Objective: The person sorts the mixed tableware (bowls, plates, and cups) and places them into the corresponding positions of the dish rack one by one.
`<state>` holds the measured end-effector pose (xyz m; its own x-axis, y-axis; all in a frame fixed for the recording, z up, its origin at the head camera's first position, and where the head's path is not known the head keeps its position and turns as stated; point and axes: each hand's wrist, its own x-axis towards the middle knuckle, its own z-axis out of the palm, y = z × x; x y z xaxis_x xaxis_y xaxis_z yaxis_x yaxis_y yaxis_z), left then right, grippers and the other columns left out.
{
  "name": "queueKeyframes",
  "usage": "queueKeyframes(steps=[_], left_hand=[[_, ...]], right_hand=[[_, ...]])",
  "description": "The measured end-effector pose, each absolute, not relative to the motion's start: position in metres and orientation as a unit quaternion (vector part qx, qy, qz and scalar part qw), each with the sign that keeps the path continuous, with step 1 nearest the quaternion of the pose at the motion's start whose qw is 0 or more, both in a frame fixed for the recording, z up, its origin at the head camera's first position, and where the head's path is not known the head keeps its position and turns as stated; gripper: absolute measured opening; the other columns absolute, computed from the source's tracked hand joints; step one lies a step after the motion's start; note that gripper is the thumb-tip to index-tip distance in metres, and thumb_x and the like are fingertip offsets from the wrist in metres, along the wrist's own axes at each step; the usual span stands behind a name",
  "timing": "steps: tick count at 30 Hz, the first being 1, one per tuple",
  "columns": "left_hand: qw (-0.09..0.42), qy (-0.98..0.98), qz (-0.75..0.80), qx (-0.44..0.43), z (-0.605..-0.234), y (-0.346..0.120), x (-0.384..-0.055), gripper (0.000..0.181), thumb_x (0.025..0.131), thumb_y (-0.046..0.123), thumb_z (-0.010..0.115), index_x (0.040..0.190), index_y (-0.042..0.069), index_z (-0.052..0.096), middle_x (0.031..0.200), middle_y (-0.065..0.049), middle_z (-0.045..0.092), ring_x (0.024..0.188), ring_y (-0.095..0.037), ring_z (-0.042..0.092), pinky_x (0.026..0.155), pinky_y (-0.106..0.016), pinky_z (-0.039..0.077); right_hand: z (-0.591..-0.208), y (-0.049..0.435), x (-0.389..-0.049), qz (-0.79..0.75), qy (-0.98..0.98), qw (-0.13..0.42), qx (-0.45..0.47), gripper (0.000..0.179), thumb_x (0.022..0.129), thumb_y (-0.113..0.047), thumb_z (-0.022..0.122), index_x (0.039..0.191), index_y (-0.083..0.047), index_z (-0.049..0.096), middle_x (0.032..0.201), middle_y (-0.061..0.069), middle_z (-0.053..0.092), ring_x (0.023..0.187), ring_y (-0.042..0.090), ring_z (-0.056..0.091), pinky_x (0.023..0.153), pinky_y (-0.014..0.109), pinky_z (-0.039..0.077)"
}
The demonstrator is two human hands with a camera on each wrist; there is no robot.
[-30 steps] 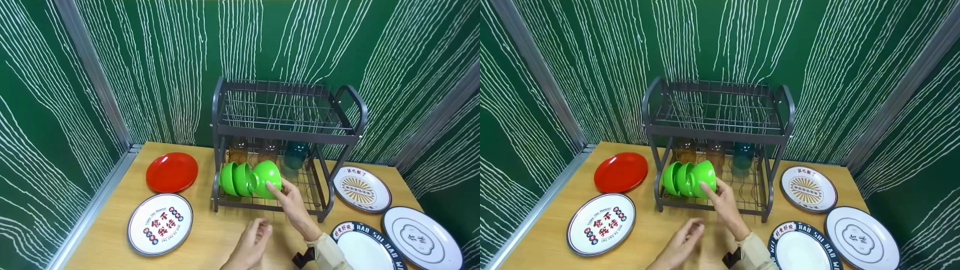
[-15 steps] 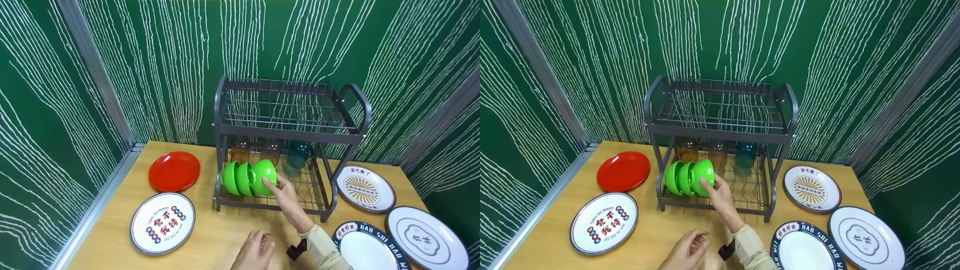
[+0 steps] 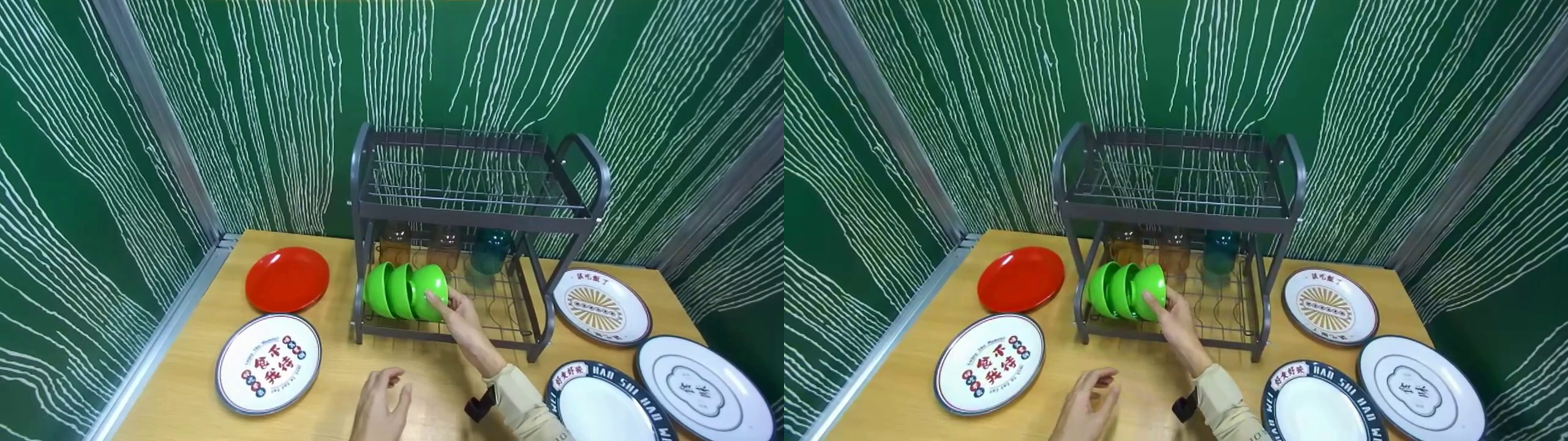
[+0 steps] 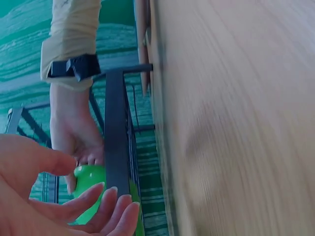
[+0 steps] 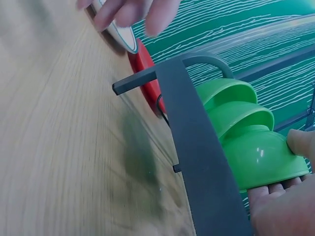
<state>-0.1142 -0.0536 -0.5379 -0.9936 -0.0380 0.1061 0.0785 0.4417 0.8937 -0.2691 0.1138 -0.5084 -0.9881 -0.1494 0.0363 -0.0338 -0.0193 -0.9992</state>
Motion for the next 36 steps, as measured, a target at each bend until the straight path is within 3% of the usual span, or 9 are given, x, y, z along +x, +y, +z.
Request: queueKeyframes(steps=[12,19,22,27,31,36], left_hand=[[0.187,-0.813,-0.547,0.069,-0.535,-0.091,-0.121,0.021,0.097,0.008,0.069,0.118,0.007,0.067,0.107,-0.005,0.064,0.101,-0.021,0.061,0.089,-0.035,0.053],[0.222,-0.806,-0.537,0.115,-0.533,-0.112,-0.12,0.02,0.1,0.011,0.066,0.119,0.005,0.068,0.11,-0.004,0.066,0.104,-0.019,0.061,0.092,-0.035,0.052],[0.239,-0.801,-0.534,0.127,-0.531,-0.12,-0.121,0.02,0.1,0.01,0.066,0.119,0.005,0.068,0.112,-0.006,0.066,0.104,-0.02,0.061,0.091,-0.032,0.051],[0.269,-0.793,-0.528,0.144,-0.532,-0.133,-0.121,0.017,0.1,0.007,0.065,0.116,0.003,0.068,0.109,-0.007,0.066,0.101,-0.021,0.061,0.086,-0.032,0.053],[0.272,-0.789,-0.524,0.172,-0.531,-0.143,-0.119,0.019,0.101,0.008,0.064,0.118,0.002,0.067,0.11,-0.009,0.065,0.105,-0.025,0.06,0.09,-0.041,0.051],[0.261,-0.789,-0.518,0.201,-0.529,-0.155,-0.118,0.022,0.103,0.011,0.061,0.123,0.001,0.065,0.113,-0.011,0.065,0.11,-0.027,0.06,0.092,-0.043,0.048]], right_hand=[[-0.512,0.106,-0.267,-0.674,0.733,0.0,-0.09,0.031,0.101,-0.021,0.068,0.123,0.001,0.069,0.107,0.012,0.072,0.093,0.021,0.064,0.081,0.027,0.052],[-0.514,0.102,-0.264,-0.654,0.75,-0.03,-0.098,0.022,0.099,-0.017,0.071,0.112,0.0,0.072,0.097,0.012,0.072,0.085,0.019,0.062,0.075,0.028,0.052],[-0.512,0.098,-0.261,-0.634,0.763,-0.038,-0.12,0.017,0.099,-0.011,0.069,0.108,0.003,0.072,0.095,0.015,0.072,0.084,0.025,0.063,0.073,0.026,0.051],[-0.502,0.093,-0.253,-0.599,0.782,-0.047,-0.164,0.007,0.098,0.003,0.065,0.097,0.01,0.067,0.082,0.016,0.063,0.073,0.022,0.056,0.065,0.023,0.045],[-0.517,0.096,-0.262,-0.574,0.8,-0.036,-0.173,0.01,0.1,-0.003,0.065,0.097,0.006,0.065,0.081,0.007,0.057,0.072,0.016,0.052,0.065,0.024,0.043],[-0.52,0.102,-0.263,-0.56,0.807,0.001,-0.187,0.017,0.104,-0.017,0.062,0.099,-0.001,0.063,0.08,0.002,0.055,0.072,0.015,0.051,0.064,0.026,0.044]])
